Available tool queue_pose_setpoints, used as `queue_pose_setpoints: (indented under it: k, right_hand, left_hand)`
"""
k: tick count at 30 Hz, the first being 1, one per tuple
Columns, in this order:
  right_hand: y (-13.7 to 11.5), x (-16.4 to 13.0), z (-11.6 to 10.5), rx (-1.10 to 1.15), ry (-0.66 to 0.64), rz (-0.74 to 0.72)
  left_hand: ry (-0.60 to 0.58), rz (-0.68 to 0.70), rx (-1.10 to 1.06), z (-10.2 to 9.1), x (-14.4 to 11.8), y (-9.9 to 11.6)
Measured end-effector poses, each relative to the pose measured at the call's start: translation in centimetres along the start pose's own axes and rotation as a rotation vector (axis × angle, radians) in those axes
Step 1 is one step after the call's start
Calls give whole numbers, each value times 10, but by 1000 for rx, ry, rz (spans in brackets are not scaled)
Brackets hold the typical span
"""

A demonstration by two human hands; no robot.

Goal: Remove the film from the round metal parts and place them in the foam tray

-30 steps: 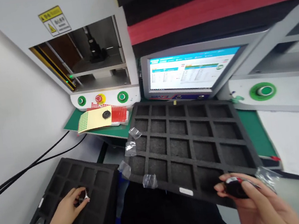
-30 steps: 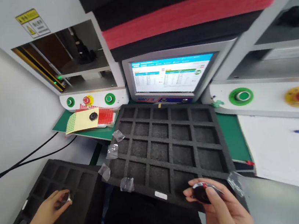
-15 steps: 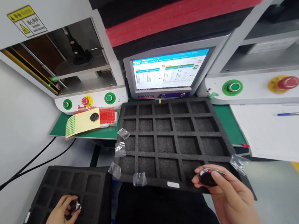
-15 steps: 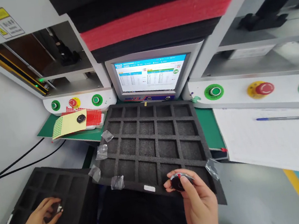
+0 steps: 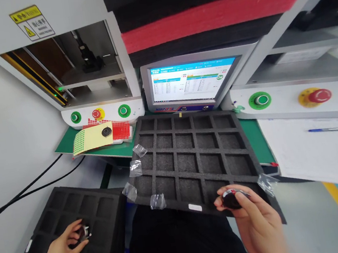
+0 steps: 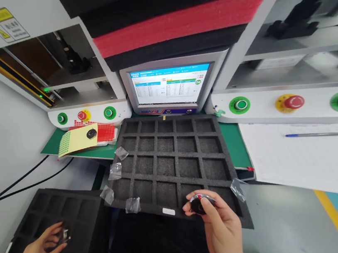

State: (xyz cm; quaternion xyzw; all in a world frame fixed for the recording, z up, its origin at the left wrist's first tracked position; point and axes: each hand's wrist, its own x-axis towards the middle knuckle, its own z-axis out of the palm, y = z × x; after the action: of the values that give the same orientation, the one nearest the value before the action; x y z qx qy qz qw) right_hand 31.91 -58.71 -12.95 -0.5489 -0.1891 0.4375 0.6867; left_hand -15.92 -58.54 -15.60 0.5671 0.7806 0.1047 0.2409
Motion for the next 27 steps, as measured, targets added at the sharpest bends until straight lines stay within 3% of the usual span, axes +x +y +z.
queue_pose_setpoints:
  k: [6,20,24,27]
  right_hand:
    - [0,-2,1,5,-6,4]
    - [2,-4,1,19,-26,26]
    - [3,-3,1,21,-24,20]
    - [3,-2,0,15,-15,4]
  left_hand:
    - [-26,-70,-4,1,2,-10]
    - [-6,-51,-30,4,-1,-18]
    - [-12,-49,-32,2,0,-12]
    - [6,-65,-40,-5,2,4]
